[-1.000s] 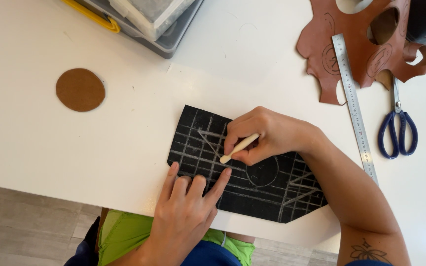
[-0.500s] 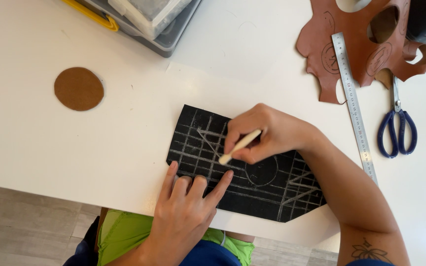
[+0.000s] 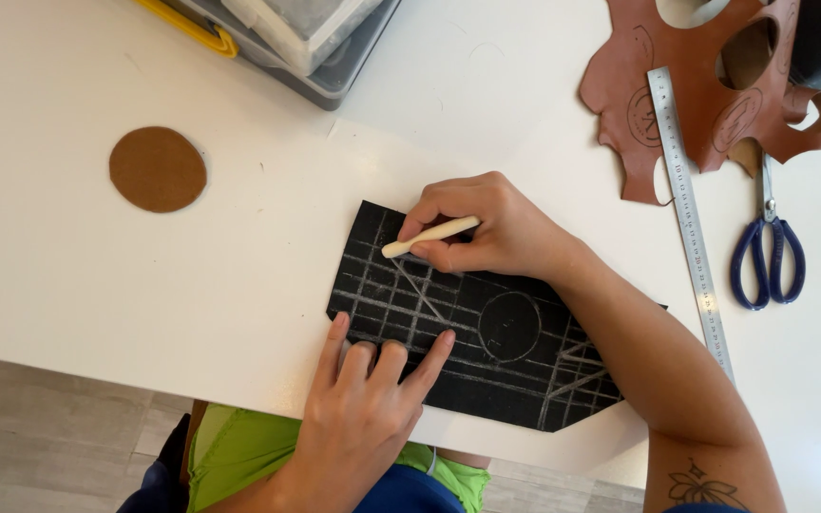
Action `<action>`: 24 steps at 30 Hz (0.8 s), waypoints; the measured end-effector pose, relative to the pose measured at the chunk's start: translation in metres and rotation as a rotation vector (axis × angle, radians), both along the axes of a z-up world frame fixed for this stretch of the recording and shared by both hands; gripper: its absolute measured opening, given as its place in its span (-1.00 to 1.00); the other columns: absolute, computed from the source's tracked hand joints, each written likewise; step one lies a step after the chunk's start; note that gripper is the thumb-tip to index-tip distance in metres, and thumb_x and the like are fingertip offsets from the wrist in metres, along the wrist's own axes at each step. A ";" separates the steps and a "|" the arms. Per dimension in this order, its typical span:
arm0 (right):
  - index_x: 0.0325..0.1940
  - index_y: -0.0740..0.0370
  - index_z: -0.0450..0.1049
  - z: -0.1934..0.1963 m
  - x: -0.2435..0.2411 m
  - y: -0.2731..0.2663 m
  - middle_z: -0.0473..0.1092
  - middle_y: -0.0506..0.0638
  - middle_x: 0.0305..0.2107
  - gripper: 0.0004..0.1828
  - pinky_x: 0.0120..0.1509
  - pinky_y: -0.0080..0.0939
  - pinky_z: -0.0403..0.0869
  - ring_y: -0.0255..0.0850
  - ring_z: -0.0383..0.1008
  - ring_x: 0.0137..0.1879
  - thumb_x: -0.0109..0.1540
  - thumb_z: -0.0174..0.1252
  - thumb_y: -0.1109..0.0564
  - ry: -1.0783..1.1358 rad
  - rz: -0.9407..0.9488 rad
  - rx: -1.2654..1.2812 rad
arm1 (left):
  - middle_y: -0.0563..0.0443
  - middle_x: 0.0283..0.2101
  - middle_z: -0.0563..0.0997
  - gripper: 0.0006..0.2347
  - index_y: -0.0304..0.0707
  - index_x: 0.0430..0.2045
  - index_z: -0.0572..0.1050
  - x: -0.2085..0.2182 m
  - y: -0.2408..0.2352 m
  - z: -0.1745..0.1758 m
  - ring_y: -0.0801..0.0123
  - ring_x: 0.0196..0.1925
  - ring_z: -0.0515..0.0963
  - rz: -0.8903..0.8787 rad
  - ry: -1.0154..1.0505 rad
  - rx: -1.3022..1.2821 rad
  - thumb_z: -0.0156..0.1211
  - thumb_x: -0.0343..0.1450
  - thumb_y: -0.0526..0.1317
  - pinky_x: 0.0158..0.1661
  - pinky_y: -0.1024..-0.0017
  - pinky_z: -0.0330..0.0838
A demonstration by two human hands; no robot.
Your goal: Marking a pattern on a piece of black leather using a white chalk pencil and a ruler
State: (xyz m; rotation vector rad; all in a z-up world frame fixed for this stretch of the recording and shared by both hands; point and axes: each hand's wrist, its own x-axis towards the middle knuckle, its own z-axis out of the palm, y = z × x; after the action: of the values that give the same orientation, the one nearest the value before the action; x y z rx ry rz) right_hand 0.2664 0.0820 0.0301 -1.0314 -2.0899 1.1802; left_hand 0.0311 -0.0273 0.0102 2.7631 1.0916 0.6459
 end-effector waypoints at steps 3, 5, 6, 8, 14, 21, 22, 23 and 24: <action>-0.08 0.25 0.57 0.007 0.001 0.001 0.52 -0.04 -0.35 -0.88 -0.30 -0.43 0.40 -0.35 0.45 -0.36 0.30 0.25 0.22 0.020 0.050 -0.071 | 0.10 -0.38 0.29 -0.58 0.21 0.20 0.51 0.000 0.000 0.000 0.25 -0.41 0.26 -0.006 0.018 -0.006 0.11 0.43 -0.30 0.25 -0.08 0.38; -0.10 0.25 0.57 0.008 0.003 0.000 0.51 -0.03 -0.36 -0.90 -0.33 -0.42 0.36 -0.36 0.42 -0.40 0.30 0.24 0.23 0.023 0.074 -0.074 | 0.10 -0.37 0.28 -0.57 0.21 0.22 0.49 0.000 -0.001 0.000 0.25 -0.42 0.26 -0.006 0.019 -0.010 0.10 0.43 -0.31 0.25 -0.08 0.38; -0.12 0.26 0.57 0.009 0.004 -0.001 0.50 -0.03 -0.38 -0.91 -0.37 -0.42 0.31 -0.37 0.38 -0.44 0.30 0.23 0.25 0.028 0.099 -0.077 | 0.10 -0.37 0.28 -0.56 0.20 0.23 0.48 0.000 -0.001 -0.001 0.25 -0.42 0.25 -0.005 0.021 -0.014 0.10 0.43 -0.31 0.25 -0.08 0.38; -0.12 0.24 0.57 0.010 0.007 -0.005 0.49 -0.04 -0.39 -0.92 -0.36 -0.41 0.32 -0.37 0.38 -0.44 0.29 0.23 0.25 0.018 0.116 -0.097 | 0.10 -0.38 0.27 -0.57 0.20 0.21 0.50 0.000 -0.001 0.001 0.25 -0.42 0.25 -0.003 0.023 -0.015 0.09 0.43 -0.31 0.25 -0.08 0.38; -0.12 0.22 0.58 0.012 0.015 -0.012 0.51 -0.03 -0.37 -0.90 -0.37 -0.40 0.35 -0.35 0.43 -0.44 0.28 0.24 0.24 0.006 0.207 -0.123 | 0.10 -0.38 0.27 -0.57 0.21 0.19 0.52 0.000 -0.001 0.001 0.25 -0.42 0.26 -0.002 0.023 -0.018 0.10 0.41 -0.32 0.26 -0.07 0.38; -0.18 0.18 0.59 0.017 0.020 -0.015 0.54 -0.04 -0.37 -0.92 -0.29 -0.39 0.44 -0.30 0.51 -0.34 0.24 0.26 0.22 -0.020 0.289 -0.191 | 0.10 -0.40 0.25 -0.56 0.21 0.18 0.53 0.001 0.000 0.004 0.26 -0.43 0.24 0.004 0.032 -0.006 0.08 0.41 -0.34 0.25 -0.05 0.39; -0.18 0.18 0.59 0.017 0.020 -0.015 0.54 -0.04 -0.37 -0.92 -0.29 -0.39 0.44 -0.30 0.51 -0.34 0.24 0.26 0.22 -0.020 0.290 -0.191 | 0.10 -0.40 0.25 -0.56 0.21 0.18 0.53 0.000 0.000 0.004 0.26 -0.43 0.24 0.005 0.032 -0.006 0.08 0.41 -0.34 0.25 -0.05 0.39; -0.19 0.16 0.59 0.017 0.021 -0.015 0.53 -0.05 -0.38 -0.92 -0.30 -0.39 0.44 -0.30 0.50 -0.35 0.24 0.25 0.24 -0.022 0.301 -0.200 | 0.10 -0.39 0.25 -0.54 0.20 0.20 0.51 0.000 0.000 0.004 0.26 -0.43 0.25 0.001 0.037 -0.009 0.07 0.40 -0.35 0.25 -0.06 0.39; -0.19 0.15 0.59 0.018 0.021 -0.015 0.53 -0.07 -0.39 -0.91 -0.30 -0.38 0.43 -0.31 0.49 -0.36 0.24 0.24 0.25 -0.024 0.312 -0.209 | 0.09 -0.38 0.25 -0.53 0.20 0.22 0.50 0.000 0.000 0.004 0.26 -0.42 0.25 -0.004 0.042 -0.011 0.06 0.40 -0.35 0.25 -0.06 0.39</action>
State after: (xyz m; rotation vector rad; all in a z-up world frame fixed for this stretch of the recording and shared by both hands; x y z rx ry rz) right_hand 0.2873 0.0668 0.0477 -0.8293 -2.2402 1.5726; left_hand 0.0312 -0.0272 0.0140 2.7807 1.0944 0.5827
